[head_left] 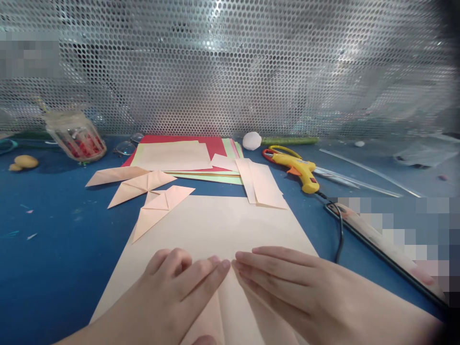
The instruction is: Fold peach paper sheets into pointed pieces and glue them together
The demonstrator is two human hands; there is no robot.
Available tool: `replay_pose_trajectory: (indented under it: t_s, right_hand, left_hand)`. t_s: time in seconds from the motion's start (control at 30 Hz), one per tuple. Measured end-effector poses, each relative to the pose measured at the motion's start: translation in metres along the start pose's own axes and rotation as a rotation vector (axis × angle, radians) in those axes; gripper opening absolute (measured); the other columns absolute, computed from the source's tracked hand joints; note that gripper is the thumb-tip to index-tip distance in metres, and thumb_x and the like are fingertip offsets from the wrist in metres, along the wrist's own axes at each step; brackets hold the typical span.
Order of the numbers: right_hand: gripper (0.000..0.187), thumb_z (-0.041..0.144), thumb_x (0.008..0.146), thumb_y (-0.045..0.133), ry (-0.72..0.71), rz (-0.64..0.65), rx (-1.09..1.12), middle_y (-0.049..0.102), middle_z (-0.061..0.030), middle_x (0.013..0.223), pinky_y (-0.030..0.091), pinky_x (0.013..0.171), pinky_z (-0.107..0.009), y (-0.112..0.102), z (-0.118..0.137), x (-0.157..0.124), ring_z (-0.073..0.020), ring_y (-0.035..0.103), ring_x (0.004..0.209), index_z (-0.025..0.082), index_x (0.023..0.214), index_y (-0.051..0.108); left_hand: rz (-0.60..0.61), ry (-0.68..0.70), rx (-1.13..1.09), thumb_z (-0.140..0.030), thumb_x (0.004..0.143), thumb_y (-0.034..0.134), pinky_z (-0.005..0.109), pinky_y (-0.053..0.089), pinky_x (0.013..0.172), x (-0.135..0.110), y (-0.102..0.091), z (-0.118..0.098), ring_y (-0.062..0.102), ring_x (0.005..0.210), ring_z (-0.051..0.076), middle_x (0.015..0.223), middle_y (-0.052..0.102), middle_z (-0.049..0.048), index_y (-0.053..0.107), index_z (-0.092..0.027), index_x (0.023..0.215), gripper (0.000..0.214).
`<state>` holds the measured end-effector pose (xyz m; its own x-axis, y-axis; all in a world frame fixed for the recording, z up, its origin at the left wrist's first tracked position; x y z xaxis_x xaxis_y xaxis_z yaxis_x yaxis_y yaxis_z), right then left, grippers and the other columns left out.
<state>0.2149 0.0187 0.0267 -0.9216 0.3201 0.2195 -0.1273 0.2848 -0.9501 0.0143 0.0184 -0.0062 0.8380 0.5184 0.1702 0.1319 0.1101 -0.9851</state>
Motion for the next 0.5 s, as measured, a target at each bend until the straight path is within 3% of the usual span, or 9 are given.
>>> replay_pose_trajectory:
  t_s: [0.13,0.27,0.5]
  right_hand:
    - [0.06,0.004,0.105,0.018,-0.014,-0.021,-0.053,0.074,-0.0048,0.123,0.054,0.103,-0.023,0.0,0.005,0.003,-0.0154,0.071,0.111,0.013,0.111,0.077]
    - [0.067,-0.001,0.103,0.014,0.019,-0.084,-0.041,0.078,-0.0015,0.113,0.054,0.101,-0.022,-0.001,0.008,0.006,-0.015,0.073,0.106,0.013,0.101,0.079]
    - [0.056,0.006,0.107,0.022,0.089,-0.178,0.037,0.077,-0.0013,0.118,0.031,0.119,-0.02,0.005,0.009,-0.005,-0.0121,0.071,0.109,0.014,0.104,0.077]
  left_hand:
    - [0.012,0.005,0.035,-0.033,0.087,0.066,0.037,0.032,0.093,-0.001,0.002,-0.001,0.047,0.098,0.024,0.139,0.061,-0.0011,0.04,-0.015,0.15,0.071]
    - [-0.017,0.028,0.097,-0.036,0.087,0.067,0.038,0.031,0.092,0.001,0.0,-0.002,0.045,0.096,0.024,0.137,0.062,-0.0009,0.044,-0.014,0.147,0.069]
    - [-0.03,0.038,0.103,-0.039,0.084,0.073,0.037,0.031,0.092,0.002,-0.002,-0.003,0.044,0.095,0.024,0.138,0.061,-0.0022,0.046,-0.014,0.146,0.072]
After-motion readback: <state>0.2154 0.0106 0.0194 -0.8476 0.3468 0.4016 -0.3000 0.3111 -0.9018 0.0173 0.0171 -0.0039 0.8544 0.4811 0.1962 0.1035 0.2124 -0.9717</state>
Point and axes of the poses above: each hand's wrist, its own x-axis towards the middle knuckle, its own y-axis out of the palm, z = x × y, the point moved 4 cm from there along x, towards the middle knuckle
